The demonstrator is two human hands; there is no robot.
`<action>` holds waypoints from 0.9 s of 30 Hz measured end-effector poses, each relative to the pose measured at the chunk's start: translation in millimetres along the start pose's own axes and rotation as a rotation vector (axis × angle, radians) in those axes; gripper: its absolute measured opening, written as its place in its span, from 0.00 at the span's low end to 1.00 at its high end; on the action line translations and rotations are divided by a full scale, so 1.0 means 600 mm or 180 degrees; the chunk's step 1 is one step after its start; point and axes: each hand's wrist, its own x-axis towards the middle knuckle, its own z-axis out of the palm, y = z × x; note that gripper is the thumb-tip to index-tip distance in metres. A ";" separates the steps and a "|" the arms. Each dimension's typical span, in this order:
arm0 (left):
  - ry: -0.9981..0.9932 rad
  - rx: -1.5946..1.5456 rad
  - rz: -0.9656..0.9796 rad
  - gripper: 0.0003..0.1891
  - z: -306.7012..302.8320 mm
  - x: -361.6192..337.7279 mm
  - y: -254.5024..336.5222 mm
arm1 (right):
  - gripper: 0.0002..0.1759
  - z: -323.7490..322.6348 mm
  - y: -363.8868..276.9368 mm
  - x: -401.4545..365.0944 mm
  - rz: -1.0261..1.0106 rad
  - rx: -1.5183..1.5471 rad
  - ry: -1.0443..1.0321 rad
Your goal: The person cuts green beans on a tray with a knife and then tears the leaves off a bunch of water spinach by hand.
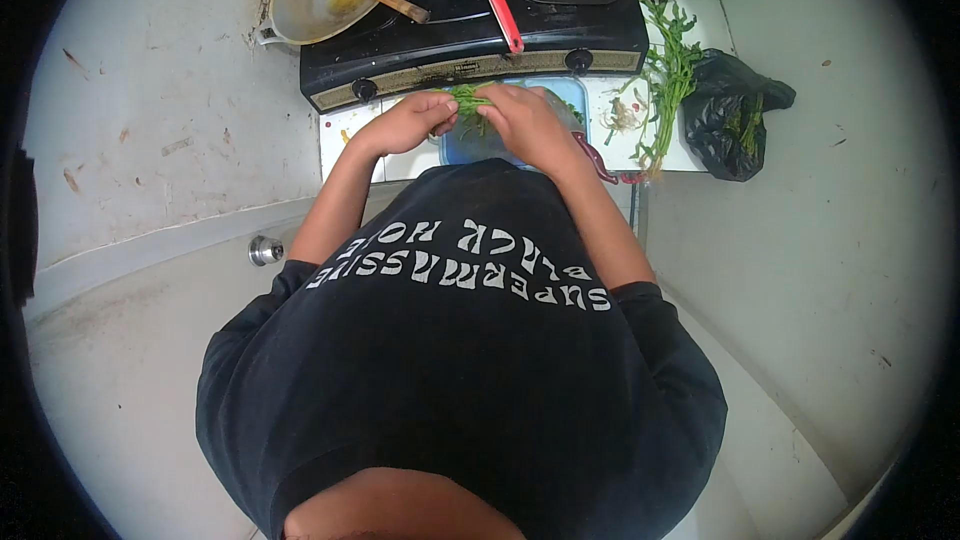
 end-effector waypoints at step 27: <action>0.2002 0.1229 0.1901 0.09 0.078 0.056 -0.007 | 0.10 -0.042 0.015 0.010 0.0078 -0.0565 -0.0020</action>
